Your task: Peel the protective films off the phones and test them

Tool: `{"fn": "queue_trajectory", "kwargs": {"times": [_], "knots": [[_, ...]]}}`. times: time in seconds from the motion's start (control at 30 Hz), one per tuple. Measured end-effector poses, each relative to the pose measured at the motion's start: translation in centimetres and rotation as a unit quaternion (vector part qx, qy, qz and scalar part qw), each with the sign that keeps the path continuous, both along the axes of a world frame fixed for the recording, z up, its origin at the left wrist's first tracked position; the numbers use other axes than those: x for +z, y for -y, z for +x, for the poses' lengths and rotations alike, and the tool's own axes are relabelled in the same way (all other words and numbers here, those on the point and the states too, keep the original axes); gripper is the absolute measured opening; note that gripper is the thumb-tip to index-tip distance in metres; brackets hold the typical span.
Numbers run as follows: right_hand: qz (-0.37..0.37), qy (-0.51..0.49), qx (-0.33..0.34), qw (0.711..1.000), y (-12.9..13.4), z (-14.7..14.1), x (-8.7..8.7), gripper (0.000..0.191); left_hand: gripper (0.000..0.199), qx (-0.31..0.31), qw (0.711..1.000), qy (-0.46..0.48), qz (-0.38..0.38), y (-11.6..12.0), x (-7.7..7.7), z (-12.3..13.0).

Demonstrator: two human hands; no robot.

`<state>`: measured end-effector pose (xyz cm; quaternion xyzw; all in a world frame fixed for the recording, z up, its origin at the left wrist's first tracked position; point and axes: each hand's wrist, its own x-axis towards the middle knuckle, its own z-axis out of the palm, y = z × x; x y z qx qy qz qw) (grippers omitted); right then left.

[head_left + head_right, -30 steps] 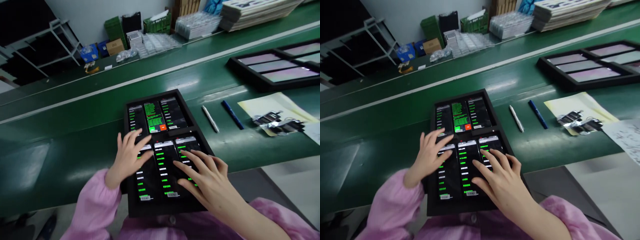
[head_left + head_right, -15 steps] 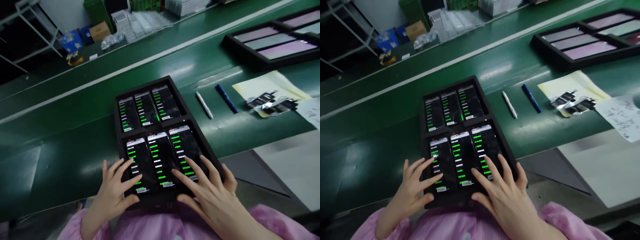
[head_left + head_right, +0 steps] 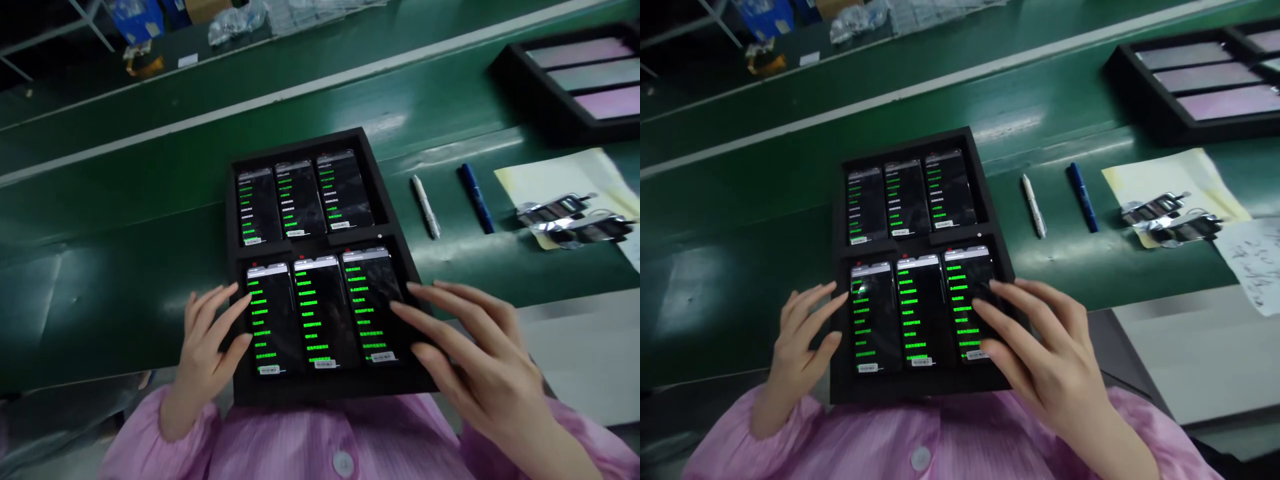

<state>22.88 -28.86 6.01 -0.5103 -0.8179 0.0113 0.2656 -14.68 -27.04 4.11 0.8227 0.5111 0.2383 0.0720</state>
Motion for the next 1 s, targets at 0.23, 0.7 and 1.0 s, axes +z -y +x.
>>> {"fn": "queue_trajectory", "kwargs": {"times": [0.23,0.7,1.0], "knots": [[-0.014,0.044,0.003,0.999,1.3,1.4,-2.2,0.034,0.052,0.061,0.995,0.085,0.0,4.9,-0.6,0.5],[0.016,-0.021,0.017,1.0,0.9,1.0,-2.4,0.025,0.05,0.048,0.997,0.054,0.014,5.9,-0.9,2.8],[0.015,-0.031,0.016,0.999,1.3,1.0,-3.1,0.027,0.052,0.06,0.998,0.008,0.013,5.6,-1.7,3.7]]}}
